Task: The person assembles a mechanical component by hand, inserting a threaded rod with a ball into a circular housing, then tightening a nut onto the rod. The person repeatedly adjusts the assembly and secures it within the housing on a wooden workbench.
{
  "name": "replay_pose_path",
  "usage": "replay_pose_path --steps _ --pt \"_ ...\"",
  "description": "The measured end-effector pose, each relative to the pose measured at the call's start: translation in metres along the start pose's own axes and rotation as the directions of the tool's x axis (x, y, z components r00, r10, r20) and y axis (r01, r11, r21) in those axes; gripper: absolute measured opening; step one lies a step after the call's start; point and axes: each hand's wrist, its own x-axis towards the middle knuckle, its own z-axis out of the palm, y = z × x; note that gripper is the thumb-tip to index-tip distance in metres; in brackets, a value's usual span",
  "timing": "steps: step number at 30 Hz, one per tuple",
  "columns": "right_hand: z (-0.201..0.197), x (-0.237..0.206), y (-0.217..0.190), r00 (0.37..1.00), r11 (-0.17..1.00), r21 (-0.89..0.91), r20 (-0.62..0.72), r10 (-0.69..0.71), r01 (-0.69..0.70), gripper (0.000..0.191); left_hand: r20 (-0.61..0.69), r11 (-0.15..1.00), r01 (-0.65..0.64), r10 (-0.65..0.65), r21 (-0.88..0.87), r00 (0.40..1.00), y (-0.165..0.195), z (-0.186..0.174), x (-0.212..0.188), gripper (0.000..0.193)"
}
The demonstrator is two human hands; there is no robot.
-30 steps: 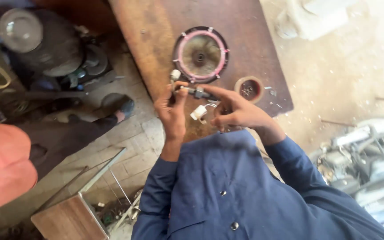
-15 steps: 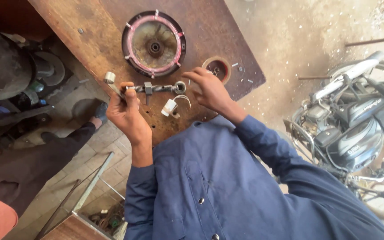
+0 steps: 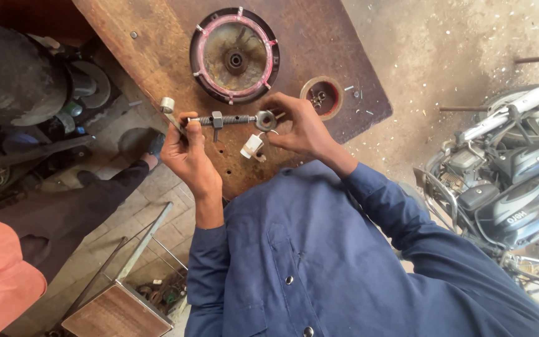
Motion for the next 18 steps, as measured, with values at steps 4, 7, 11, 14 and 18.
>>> replay_pose_path --steps 4,7,11,14,18 --pt "-0.004 -0.001 -0.02 0.995 0.995 -0.057 -0.055 -0.083 0.08 0.047 0.075 0.997 -0.07 0.067 0.039 0.995 0.005 0.003 -0.001 0.015" --pt "-0.009 0.0 -0.029 0.993 0.991 -0.078 -0.05 -0.11 0.106 0.047 0.105 0.989 -0.115 0.105 0.096 0.989 0.009 0.006 -0.002 0.016" --pt "-0.008 0.002 -0.032 0.973 0.973 -0.078 -0.054 -0.224 0.219 0.049 0.143 0.951 -0.167 0.134 0.26 0.981 0.016 0.012 -0.003 0.019" --pt "-0.001 0.003 -0.031 0.987 0.989 -0.026 -0.061 -0.15 0.148 0.048 0.299 0.896 -0.308 0.213 0.32 0.93 0.022 0.016 -0.004 0.022" --pt "0.001 0.002 -0.029 0.984 0.985 -0.076 -0.08 -0.16 0.154 0.054 0.342 0.844 -0.312 0.165 0.437 0.925 0.03 0.022 -0.004 0.024"
